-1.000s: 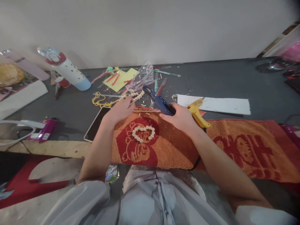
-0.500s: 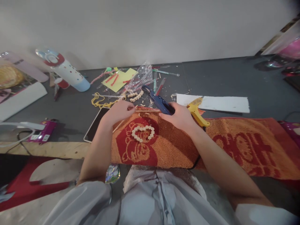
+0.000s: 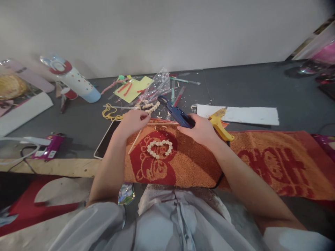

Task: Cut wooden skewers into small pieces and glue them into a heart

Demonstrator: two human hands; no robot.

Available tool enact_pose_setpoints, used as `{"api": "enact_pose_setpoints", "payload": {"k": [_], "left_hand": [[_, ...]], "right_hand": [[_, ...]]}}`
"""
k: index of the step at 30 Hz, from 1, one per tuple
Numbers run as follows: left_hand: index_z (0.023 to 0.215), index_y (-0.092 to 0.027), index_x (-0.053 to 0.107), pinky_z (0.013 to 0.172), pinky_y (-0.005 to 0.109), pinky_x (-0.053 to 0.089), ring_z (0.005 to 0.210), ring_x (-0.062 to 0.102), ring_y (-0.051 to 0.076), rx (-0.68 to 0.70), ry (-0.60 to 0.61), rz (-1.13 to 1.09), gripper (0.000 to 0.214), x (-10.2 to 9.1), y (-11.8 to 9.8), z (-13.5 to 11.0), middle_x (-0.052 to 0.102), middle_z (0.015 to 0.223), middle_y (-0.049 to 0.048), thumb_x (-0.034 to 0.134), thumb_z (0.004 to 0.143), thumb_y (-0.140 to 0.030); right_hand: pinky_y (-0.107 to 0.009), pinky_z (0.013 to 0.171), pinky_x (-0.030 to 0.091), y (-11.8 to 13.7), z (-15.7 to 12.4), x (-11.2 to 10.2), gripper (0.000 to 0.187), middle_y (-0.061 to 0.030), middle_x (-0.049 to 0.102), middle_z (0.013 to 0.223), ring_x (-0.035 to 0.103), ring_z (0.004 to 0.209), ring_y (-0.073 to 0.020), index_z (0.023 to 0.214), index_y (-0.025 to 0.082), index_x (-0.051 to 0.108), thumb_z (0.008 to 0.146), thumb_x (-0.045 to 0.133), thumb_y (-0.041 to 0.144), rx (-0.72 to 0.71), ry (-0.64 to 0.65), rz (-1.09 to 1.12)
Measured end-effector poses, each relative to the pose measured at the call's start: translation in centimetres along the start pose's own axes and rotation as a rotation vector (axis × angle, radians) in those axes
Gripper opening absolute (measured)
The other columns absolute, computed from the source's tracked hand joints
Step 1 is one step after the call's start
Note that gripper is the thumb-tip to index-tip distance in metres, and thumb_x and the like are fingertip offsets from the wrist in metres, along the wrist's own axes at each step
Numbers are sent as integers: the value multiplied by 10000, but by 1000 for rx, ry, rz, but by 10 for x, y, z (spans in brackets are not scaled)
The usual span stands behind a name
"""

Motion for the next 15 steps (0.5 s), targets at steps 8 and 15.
{"api": "enact_pose_setpoints", "payload": {"k": [8,15], "left_hand": [[529,-184,490,511,282,255,470,371,114,-49,142,-30,324,9,3,-1,420,486,-6,427,794,-360],[410,-194,447,496,287,289,418,402,120,3,498,-25,359,41,-3,-11,483,434,15,441,750,-308]], "right_hand": [[-350,664,425,0,1,0,496,-103,708,893,636,806,-262,1020,175,678,677,634,531,-2,-8,17],[-351,666,423,1,-1,-1,477,-103,708,898,638,815,-270,1000,182,675,682,630,534,9,6,-2]]}}
Point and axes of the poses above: each hand's wrist, its own z-axis towards the middle knuckle, its own x-axis out of the palm, y = z × x, the point moved 9 cm from there along z, towards the middle knuckle
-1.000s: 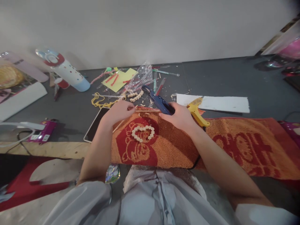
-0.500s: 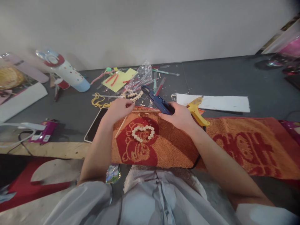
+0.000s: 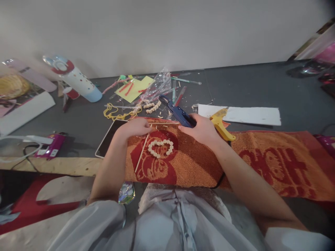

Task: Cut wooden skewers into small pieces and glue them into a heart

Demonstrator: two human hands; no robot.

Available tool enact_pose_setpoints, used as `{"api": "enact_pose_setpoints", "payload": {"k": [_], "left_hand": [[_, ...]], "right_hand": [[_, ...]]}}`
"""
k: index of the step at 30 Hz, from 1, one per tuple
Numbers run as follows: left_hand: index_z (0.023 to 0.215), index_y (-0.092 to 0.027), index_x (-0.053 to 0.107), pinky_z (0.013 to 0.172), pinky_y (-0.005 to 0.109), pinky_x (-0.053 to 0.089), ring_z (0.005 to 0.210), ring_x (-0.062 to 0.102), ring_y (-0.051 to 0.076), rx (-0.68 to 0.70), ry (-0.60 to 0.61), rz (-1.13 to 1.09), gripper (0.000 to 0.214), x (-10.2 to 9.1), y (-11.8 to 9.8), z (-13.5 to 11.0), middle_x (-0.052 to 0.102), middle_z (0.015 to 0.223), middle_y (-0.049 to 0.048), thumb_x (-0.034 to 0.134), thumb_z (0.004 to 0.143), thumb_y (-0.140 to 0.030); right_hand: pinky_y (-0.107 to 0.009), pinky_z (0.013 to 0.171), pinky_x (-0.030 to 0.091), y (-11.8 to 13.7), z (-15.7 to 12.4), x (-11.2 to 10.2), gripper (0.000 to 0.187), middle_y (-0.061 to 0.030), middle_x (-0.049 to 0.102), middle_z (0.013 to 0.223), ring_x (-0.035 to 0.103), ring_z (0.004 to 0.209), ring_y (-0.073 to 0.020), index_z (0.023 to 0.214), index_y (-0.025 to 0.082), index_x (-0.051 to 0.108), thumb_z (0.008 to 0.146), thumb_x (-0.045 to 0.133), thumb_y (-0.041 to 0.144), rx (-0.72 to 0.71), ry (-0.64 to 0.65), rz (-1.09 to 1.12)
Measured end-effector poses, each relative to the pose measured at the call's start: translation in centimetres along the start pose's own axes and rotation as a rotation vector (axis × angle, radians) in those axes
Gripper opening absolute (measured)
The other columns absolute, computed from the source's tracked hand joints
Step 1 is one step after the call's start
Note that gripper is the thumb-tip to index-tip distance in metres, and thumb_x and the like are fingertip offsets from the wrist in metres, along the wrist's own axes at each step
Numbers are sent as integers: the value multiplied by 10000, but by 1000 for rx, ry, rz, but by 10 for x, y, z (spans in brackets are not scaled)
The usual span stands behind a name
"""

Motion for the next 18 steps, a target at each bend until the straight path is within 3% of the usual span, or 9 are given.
{"api": "enact_pose_setpoints", "payload": {"k": [5,14,16,18], "left_hand": [[431,-199,466,499,296,301,438,442,137,-8,9,15,345,5,-2,2,531,464,29,442,755,-315],[447,-210,315,512,320,236,422,311,124,16,16,45,395,12,-1,7,388,451,6,445,797,-336],[451,-207,339,512,317,221,428,302,119,35,-14,76,395,9,-1,7,393,458,5,447,804,-346],[501,-202,444,519,303,243,464,365,125,53,-127,102,352,-2,-2,7,470,510,13,454,811,-369]], "right_hand": [[-347,654,422,-1,0,0,470,-98,711,898,637,799,-267,993,189,675,684,630,541,-4,-7,-2],[-348,659,422,0,0,2,485,-100,704,891,637,799,-265,1019,179,671,686,633,530,-4,12,-11],[-352,664,423,0,0,2,486,-101,702,881,638,803,-267,1020,179,674,688,633,531,-5,10,-13],[-355,668,427,-1,0,2,487,-102,702,881,641,808,-271,1017,181,674,685,635,535,-1,4,-9]]}}
Point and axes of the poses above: each hand's wrist, its own z-axis towards the middle knuckle, its own x-axis out of the palm, y = z × x, the point moved 9 cm from there along z, towards the middle knuckle
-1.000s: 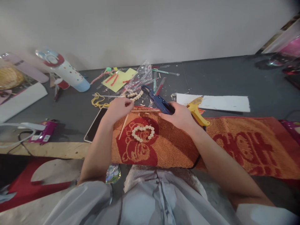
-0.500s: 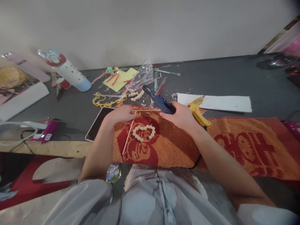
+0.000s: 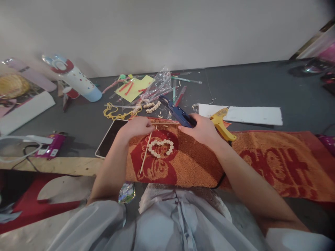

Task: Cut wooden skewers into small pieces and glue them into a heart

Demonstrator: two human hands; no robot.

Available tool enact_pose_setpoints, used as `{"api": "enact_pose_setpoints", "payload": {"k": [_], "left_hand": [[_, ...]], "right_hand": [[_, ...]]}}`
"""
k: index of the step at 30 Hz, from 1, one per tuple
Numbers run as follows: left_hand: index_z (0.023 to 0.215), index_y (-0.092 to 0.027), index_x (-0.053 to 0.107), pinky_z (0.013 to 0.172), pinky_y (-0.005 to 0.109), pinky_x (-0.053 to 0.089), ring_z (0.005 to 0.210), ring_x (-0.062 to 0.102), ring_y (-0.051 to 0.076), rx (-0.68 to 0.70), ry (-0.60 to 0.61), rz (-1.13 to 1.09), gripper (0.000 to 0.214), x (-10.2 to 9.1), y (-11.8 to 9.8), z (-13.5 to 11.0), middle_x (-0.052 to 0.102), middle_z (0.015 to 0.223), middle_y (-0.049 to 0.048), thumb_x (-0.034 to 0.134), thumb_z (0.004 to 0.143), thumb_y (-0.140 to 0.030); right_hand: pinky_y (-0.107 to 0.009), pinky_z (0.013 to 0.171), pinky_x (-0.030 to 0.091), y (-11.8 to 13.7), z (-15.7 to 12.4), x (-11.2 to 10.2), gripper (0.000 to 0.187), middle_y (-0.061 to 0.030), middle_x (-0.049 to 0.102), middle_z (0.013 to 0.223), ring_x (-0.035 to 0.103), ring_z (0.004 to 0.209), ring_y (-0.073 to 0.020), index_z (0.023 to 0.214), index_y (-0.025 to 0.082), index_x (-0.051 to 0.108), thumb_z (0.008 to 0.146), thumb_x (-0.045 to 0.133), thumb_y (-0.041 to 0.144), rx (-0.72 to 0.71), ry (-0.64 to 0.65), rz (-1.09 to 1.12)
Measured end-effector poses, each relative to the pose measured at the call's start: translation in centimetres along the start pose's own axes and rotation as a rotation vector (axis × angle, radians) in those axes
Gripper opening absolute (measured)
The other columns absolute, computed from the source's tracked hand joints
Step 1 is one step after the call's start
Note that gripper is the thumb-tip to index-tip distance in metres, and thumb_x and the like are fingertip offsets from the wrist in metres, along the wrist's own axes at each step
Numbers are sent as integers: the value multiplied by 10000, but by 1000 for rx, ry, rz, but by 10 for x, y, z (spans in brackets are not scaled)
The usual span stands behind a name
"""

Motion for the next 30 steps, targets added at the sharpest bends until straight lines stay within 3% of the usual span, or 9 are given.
{"api": "enact_pose_setpoints", "payload": {"k": [3,6,10,15,18,24,30], "left_hand": [[805,-184,628,585,274,354,640,540,164,23,-244,-23,257,-21,-3,2,646,753,43,433,837,-348],[1028,-164,643,744,288,443,872,607,201,47,-343,24,317,-22,-8,8,681,1021,83,392,845,-227],[1003,-159,693,775,306,472,1005,602,234,23,-304,223,329,-6,-9,25,612,1174,124,417,825,-161],[1074,-184,688,786,290,471,1178,529,258,99,-277,341,376,0,-11,34,531,1304,112,472,778,-103],[1012,-172,707,797,288,463,1158,534,262,111,-241,342,320,0,-11,36,535,1294,118,504,772,-113],[1205,-204,645,789,277,450,1129,531,239,117,-223,372,441,-1,-15,35,525,1288,111,483,802,-127],[1190,-184,648,788,283,453,1101,547,243,121,-243,362,399,-2,-14,35,515,1315,127,464,837,-152]], "right_hand": [[-355,669,433,-1,0,-1,477,-101,706,894,641,807,-273,999,187,671,677,643,538,3,-8,8],[-345,646,428,0,0,0,440,-89,705,864,633,765,-258,950,197,666,679,642,542,-4,-5,3],[-331,613,412,1,0,0,409,-75,694,805,618,711,-240,897,204,657,684,636,553,-23,-16,-10],[-343,632,418,1,-1,1,417,-80,702,837,626,745,-252,928,204,659,684,643,543,-17,-8,-10],[-348,635,423,1,-1,0,426,-84,703,843,630,754,-257,947,204,663,684,644,538,-12,-4,9],[-340,636,423,2,-1,0,438,-86,711,877,636,767,-258,969,203,668,685,648,536,-25,-3,17],[-338,645,421,2,-1,0,437,-85,713,898,639,781,-260,981,211,675,687,645,533,-22,-7,16]]}}
Point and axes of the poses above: each hand's wrist, its own z-axis towards the middle knuckle, its own x-axis out of the palm, y = z × x, the point moved 9 cm from there along z, towards the middle knuckle
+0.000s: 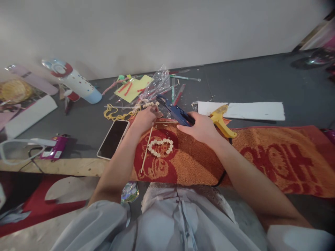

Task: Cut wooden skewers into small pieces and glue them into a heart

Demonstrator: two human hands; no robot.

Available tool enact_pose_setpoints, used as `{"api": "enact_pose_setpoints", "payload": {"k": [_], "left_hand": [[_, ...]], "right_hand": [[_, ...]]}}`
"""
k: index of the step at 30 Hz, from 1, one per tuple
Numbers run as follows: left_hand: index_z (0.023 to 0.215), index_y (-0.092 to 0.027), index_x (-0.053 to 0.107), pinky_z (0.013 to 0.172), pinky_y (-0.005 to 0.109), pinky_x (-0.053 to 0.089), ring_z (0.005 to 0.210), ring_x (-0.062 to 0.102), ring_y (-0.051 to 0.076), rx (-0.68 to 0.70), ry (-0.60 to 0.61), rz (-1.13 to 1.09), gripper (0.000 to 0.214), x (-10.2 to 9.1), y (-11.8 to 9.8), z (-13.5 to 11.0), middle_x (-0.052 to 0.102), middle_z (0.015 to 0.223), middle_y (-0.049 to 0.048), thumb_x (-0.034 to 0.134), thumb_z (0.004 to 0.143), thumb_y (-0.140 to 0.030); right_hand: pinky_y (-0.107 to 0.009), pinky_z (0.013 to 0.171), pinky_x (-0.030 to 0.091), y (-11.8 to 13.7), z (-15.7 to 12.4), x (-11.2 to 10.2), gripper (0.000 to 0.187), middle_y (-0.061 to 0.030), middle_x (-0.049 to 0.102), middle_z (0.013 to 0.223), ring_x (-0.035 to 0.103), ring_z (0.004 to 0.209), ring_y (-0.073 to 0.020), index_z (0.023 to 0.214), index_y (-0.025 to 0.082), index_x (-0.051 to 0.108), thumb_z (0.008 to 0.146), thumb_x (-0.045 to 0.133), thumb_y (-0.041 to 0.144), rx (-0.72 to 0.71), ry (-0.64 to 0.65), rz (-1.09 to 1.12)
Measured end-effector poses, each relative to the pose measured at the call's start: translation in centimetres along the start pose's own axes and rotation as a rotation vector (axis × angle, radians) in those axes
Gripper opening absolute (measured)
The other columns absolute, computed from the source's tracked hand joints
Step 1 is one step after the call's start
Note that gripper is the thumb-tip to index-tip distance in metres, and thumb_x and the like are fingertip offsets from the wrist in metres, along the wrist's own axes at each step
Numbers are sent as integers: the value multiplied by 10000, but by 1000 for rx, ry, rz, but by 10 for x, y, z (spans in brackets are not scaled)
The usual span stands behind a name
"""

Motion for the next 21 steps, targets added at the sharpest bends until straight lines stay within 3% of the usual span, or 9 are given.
{"api": "enact_pose_setpoints", "payload": {"k": [5,10,17,21], "left_hand": [[1092,-157,677,771,303,457,1089,562,263,-23,-20,-43,310,0,2,1,529,1302,138,462,871,-194],[1172,-172,635,796,291,463,1097,557,241,-39,-56,-87,346,-6,4,-3,524,1309,126,407,919,-236],[1051,-141,658,831,325,477,1020,574,227,-23,-182,-195,324,-34,6,-33,591,1111,115,431,899,-314],[1003,-158,670,799,309,473,967,590,209,28,-139,-213,300,-25,-3,-43,613,1056,85,455,879,-328]], "right_hand": [[-338,636,417,1,0,-1,412,-77,705,847,629,752,-248,946,205,670,686,653,524,-2,-9,-8],[-343,635,420,1,-1,-1,418,-83,707,865,632,765,-259,950,205,665,688,646,530,0,0,-10],[-346,643,427,0,0,-1,441,-104,708,879,637,764,-263,956,189,669,691,639,540,-3,8,-24],[-334,633,428,-1,1,0,448,-100,712,892,638,764,-256,960,186,666,688,644,542,-5,16,-13]]}}
Point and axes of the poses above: each hand's wrist, its own z-axis towards the middle knuckle, its own x-axis out of the palm, y = z × x, the point moved 9 cm from there along z, towards the middle knuckle
